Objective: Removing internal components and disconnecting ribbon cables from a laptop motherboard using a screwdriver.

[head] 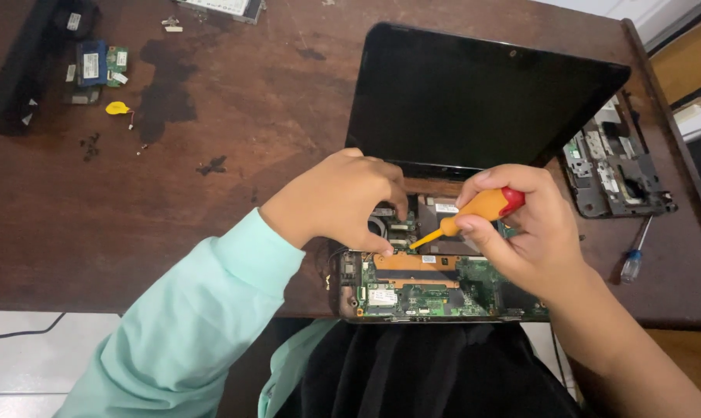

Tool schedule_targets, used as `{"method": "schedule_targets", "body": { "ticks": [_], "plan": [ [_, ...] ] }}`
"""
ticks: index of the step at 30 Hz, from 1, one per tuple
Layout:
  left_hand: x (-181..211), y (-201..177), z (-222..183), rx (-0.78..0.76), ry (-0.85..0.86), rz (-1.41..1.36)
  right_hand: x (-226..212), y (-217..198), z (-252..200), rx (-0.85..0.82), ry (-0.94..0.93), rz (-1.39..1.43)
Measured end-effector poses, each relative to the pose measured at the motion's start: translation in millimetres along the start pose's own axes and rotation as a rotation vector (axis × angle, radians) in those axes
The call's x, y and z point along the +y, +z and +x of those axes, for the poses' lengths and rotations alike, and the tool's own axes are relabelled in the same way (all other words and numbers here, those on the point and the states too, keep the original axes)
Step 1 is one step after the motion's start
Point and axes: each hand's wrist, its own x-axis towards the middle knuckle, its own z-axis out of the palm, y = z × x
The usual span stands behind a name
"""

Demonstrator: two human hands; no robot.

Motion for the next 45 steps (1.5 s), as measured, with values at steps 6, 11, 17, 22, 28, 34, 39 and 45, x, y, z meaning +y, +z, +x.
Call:
{"method": "schedule_targets", "body": {
  "ticks": [6,11,17,22,28,34,39,45],
  "plan": [
    [-1.0,1.6,-0.7,0.015,-0.007,-0.011,-1.3,-0.6,-0.9,0.016,0.008,0.045],
    [-1.3,1.8,-0.2,0.001,-0.009,0.007,-1.8,0.1,2.7,-0.006,0.01,0.043],
    [-0.3,0.5,-0.6,-0.001,-0.015,-0.008,2.8,1.4,2.3,-0.003,-0.015,0.046],
    [-4.1,4.0,-0.7,0.023,0.01,-0.008,0.7,0.6,1.9,-0.021,-0.007,0.033],
    [-4.2,6.3,-1.6,0.043,0.002,-0.01,1.1,1.9,0.3,-0.02,0.007,0.018],
    [-6.8,9.6,-2.3,0.062,0.002,-0.024,-7.3,-4.5,9.0,-0.105,0.012,-0.072],
    [-6.9,8.6,-2.4,0.099,0.046,-0.03,-37.9,-15.5,29.4,-0.193,-0.033,-0.076],
    [-5.9,7.0,-0.6,0.023,-0.004,-0.012,-40.7,-18.8,31.5,-0.192,0.03,-0.117]
  ]
}}
